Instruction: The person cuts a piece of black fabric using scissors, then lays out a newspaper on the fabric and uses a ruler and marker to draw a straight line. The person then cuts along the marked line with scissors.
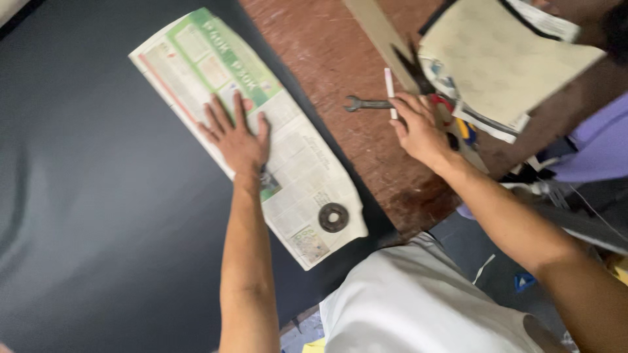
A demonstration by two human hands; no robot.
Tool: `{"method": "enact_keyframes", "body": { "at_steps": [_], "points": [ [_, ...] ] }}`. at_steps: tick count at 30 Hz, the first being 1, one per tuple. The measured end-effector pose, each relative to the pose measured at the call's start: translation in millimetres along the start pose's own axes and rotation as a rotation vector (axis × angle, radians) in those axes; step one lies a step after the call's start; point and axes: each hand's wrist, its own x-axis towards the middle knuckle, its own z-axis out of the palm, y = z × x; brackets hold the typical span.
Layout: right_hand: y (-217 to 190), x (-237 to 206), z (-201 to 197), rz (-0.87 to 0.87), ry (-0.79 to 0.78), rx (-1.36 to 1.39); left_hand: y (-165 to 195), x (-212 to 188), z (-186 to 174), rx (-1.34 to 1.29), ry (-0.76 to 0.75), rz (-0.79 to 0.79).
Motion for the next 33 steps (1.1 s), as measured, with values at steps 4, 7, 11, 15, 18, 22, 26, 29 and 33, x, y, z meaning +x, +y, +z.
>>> {"method": "enact_keyframes", "body": {
  "at_steps": [4, 7, 11, 15, 18, 22, 26, 29, 33],
  "points": [
    [3.7, 19.8, 9.4, -0.051, -0.023, -0.057, -8.7, 3.3, 3.3, -0.003, -0.006, -0.013],
    [10.7, 33.8, 6.0, -0.061, -0.128, -0.194, -10.3, 6.5, 5.0, -0.015, 0.000, -0.016],
    [4.3, 58.2, -0.1, -0.058, -0.225, -0.304, -15.2, 10.8, 6.0, -0.010, 0.012, -0.033],
    [-31.3, 94.8, 9.5, -0.002, -0.241, -0.170, -19.4, 11.4, 6.3, -0.012, 0.000, -0.063],
    [-72.4, 129.4, 40.4, 0.119, -0.285, -0.057, -21.1, 12.1, 5.5, 0.027, -0.030, -0.061],
    [-130.0, 181.0, 100.8, -0.130, -0.262, 0.208, -21.7, 13.7, 3.0, 0.016, -0.028, -0.063],
    [-174.6, 233.0, 163.0, -0.301, -0.314, 0.180, -20.9, 15.0, 0.7, 0.088, -0.152, -0.083],
    [-186.6, 263.9, 196.3, -0.390, -0.199, 0.141, -21.2, 17.0, 1.0, 0.103, -0.167, -0.086],
    [-181.3, 287.7, 215.6, -0.462, -0.046, 0.234, -22.1, 14.7, 4.3, -0.005, -0.100, -0.083]
  ]
}}
